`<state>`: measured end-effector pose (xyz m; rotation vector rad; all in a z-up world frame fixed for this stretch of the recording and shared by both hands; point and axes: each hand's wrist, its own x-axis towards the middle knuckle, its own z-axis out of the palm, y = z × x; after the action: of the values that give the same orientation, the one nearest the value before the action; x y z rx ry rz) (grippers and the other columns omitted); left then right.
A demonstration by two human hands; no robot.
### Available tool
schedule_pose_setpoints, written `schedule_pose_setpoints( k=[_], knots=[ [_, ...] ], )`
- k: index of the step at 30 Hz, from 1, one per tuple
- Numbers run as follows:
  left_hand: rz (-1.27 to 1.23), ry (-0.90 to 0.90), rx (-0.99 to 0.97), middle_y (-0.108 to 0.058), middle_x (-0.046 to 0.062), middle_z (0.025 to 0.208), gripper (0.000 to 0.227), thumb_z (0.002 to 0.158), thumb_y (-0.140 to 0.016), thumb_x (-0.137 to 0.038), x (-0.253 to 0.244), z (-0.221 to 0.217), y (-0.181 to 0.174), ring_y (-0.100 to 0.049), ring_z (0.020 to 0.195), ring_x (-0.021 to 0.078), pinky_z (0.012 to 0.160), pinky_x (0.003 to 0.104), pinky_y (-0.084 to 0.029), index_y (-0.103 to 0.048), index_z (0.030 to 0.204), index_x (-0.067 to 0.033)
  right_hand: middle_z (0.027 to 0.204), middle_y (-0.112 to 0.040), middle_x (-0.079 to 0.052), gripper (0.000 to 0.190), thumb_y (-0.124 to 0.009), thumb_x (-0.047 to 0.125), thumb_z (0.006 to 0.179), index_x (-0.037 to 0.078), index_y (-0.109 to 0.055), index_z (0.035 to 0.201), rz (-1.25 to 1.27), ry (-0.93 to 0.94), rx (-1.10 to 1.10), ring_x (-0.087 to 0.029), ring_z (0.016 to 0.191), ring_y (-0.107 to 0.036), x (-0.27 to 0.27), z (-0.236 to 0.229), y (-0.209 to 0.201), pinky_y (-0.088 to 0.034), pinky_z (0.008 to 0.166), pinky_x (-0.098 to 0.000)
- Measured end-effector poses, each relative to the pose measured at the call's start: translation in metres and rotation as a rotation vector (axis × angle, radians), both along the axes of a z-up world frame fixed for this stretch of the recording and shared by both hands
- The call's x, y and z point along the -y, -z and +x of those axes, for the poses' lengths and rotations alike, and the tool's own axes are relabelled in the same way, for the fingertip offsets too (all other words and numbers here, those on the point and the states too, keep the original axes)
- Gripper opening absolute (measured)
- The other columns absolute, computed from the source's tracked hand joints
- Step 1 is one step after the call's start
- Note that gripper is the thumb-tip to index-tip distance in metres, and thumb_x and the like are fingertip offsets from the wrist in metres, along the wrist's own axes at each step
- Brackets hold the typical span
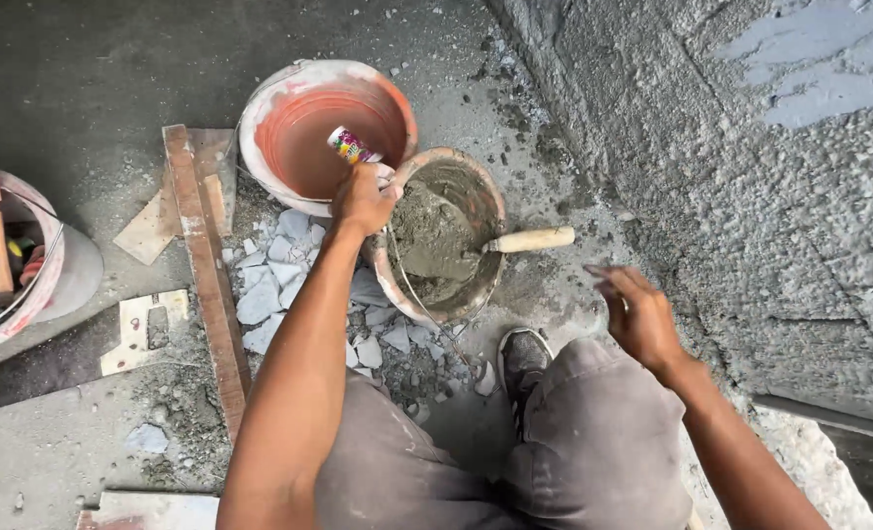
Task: The person applies mortar to a wall using a trowel, then mixes more mortar in a bucket before throwing it onto the wall surface.
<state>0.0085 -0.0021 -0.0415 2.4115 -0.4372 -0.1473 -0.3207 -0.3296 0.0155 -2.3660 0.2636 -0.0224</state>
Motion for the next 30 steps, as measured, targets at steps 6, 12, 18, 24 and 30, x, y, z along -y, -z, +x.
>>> schedule_pose_setpoints(
  k=[6, 12, 18, 24, 30],
  knots=[
    [-0.022, -0.003, -0.044, -0.077, 0.012, 0.104, 0.027, 0.082, -0.083, -0.021, 0.001, -0.008, -0.006, -0.072, 0.099, 0.0296, 0.090, 0.041, -0.054, -0.076, 0.106, -0.0094, 0.111, -0.058, -0.010, 0.039, -0.050, 0.039, 0.101, 0.009, -0.057, 0.124, -0.959, -0.492, -0.049, -0.024, 0.104, -0.056, -0.025, 0.118, 0.066, -0.042, 0.097, -0.0492],
    [-0.075, -0.013, -0.102, -0.079, 0.011, 0.101, 0.028, 0.080, -0.083, -0.017, 0.009, -0.008, -0.018, -0.075, 0.094, 0.0243, 0.088, 0.037, -0.056, -0.077, 0.106, -0.0064, 0.087, -0.058, -0.008, 0.054, -0.024, 0.051, 0.106, 0.010, -0.051, 0.129, -0.848, -0.684, -0.398, -0.020, 0.070, -0.053, -0.037, 0.136, -0.016, -0.051, 0.072, -0.0407],
    [-0.213, -0.027, -0.205, -0.080, 0.013, 0.098, 0.031, 0.077, -0.082, -0.013, -0.001, -0.001, -0.013, -0.077, 0.089, 0.0211, 0.083, 0.034, -0.059, -0.077, 0.106, -0.0009, 0.060, -0.052, -0.002, 0.066, -0.026, 0.070, 0.093, 0.026, -0.054, 0.134, -0.449, -0.480, -0.648, -0.013, 0.046, -0.041, 0.000, 0.120, -0.033, -0.050, 0.047, -0.0365],
    [-0.349, 0.009, -0.476, -0.076, 0.011, 0.101, 0.034, 0.084, -0.073, -0.007, 0.005, -0.013, -0.038, -0.071, 0.077, 0.0200, 0.056, 0.043, -0.059, -0.071, 0.115, 0.0034, 0.068, -0.063, -0.003, 0.047, -0.050, 0.057, 0.098, 0.017, -0.062, 0.119, -0.069, -0.247, -0.353, -0.016, 0.056, -0.063, 0.036, 0.043, -0.002, -0.055, 0.058, -0.0408],
    [-0.321, 0.084, -0.390, -0.079, 0.012, 0.097, 0.032, 0.084, -0.075, -0.004, -0.013, 0.021, 0.003, -0.071, 0.084, 0.0152, 0.076, 0.029, -0.056, -0.075, 0.114, 0.0063, 0.084, -0.065, -0.009, 0.028, -0.069, 0.034, 0.093, 0.013, -0.062, 0.110, -0.003, -0.043, 0.109, -0.026, 0.074, -0.065, 0.048, 0.042, -0.062, -0.056, 0.066, -0.0451]
  ],
)
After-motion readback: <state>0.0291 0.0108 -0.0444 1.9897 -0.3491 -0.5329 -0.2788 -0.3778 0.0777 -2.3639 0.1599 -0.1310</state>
